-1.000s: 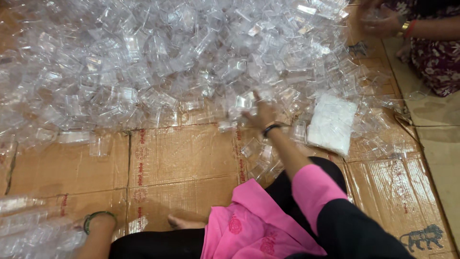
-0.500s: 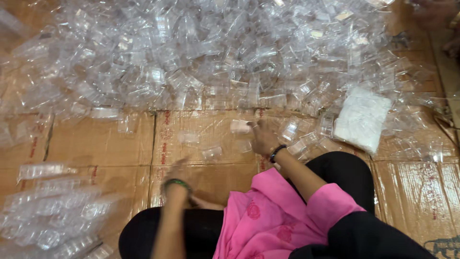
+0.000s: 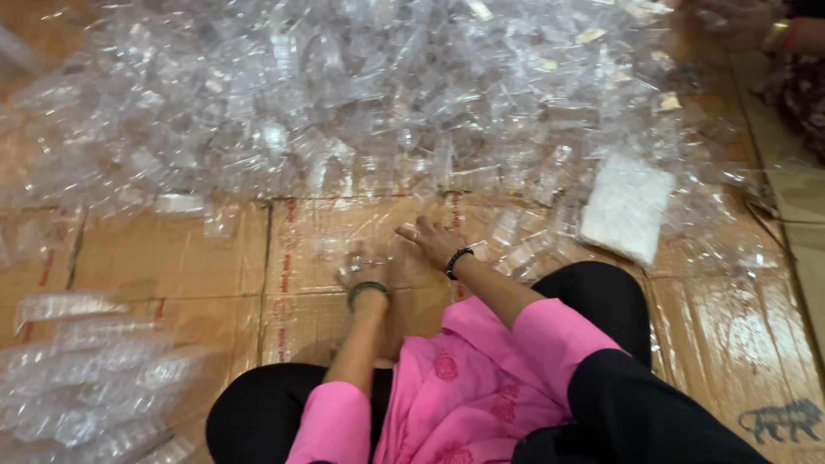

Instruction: The person sits on the floor among piles of clear plastic boxes and assembles them by fitting lids onto bases and stacking the closed boxes into groups on the cardboard beside them. They pick up boxes one at a time from a large pile, press the parts together, and place the finished boxes into stacks.

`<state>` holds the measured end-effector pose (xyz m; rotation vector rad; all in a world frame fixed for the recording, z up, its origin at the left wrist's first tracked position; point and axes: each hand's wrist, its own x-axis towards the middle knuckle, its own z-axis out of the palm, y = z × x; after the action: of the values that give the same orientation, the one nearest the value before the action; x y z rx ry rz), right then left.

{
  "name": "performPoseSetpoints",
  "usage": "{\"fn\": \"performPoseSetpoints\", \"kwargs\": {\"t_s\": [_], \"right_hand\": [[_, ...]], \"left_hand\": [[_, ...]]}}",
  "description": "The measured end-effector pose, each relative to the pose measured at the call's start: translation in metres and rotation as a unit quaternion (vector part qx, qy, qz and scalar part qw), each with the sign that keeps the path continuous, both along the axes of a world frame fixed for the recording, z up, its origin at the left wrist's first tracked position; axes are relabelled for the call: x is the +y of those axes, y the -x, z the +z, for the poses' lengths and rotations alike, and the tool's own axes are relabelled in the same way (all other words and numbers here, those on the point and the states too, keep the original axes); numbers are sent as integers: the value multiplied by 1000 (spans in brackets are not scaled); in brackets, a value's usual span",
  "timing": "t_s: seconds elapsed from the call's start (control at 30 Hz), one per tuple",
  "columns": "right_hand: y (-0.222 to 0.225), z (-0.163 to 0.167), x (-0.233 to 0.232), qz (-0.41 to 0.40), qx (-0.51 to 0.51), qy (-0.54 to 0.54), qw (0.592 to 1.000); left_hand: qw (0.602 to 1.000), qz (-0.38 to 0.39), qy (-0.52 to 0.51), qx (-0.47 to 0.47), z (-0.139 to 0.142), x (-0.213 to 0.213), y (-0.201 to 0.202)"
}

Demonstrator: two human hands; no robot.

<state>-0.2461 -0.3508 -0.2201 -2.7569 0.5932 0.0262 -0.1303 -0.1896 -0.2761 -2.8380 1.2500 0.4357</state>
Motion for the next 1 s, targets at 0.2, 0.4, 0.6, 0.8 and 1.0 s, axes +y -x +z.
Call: {"fn": "performPoseSetpoints", "kwargs": {"t_s": [0.2, 0.4, 0.6, 0.8, 1.0], "right_hand": [[56, 11, 5, -235, -151, -218, 935], [138, 1, 11, -283, -234, -266, 891], [137, -23, 35, -311, -396, -589, 632], [87, -2, 90, -317, -448, -637, 541], [103, 36, 78, -181, -332, -557, 740]], "left_hand": [[973, 105, 161, 125, 42, 33, -33], [982, 187, 14, 37, 15, 35, -24], [386, 465, 504, 617, 12, -1, 3], [352, 293, 619, 638, 51, 5, 129], [504, 242, 527, 640, 84, 48, 124]]}}
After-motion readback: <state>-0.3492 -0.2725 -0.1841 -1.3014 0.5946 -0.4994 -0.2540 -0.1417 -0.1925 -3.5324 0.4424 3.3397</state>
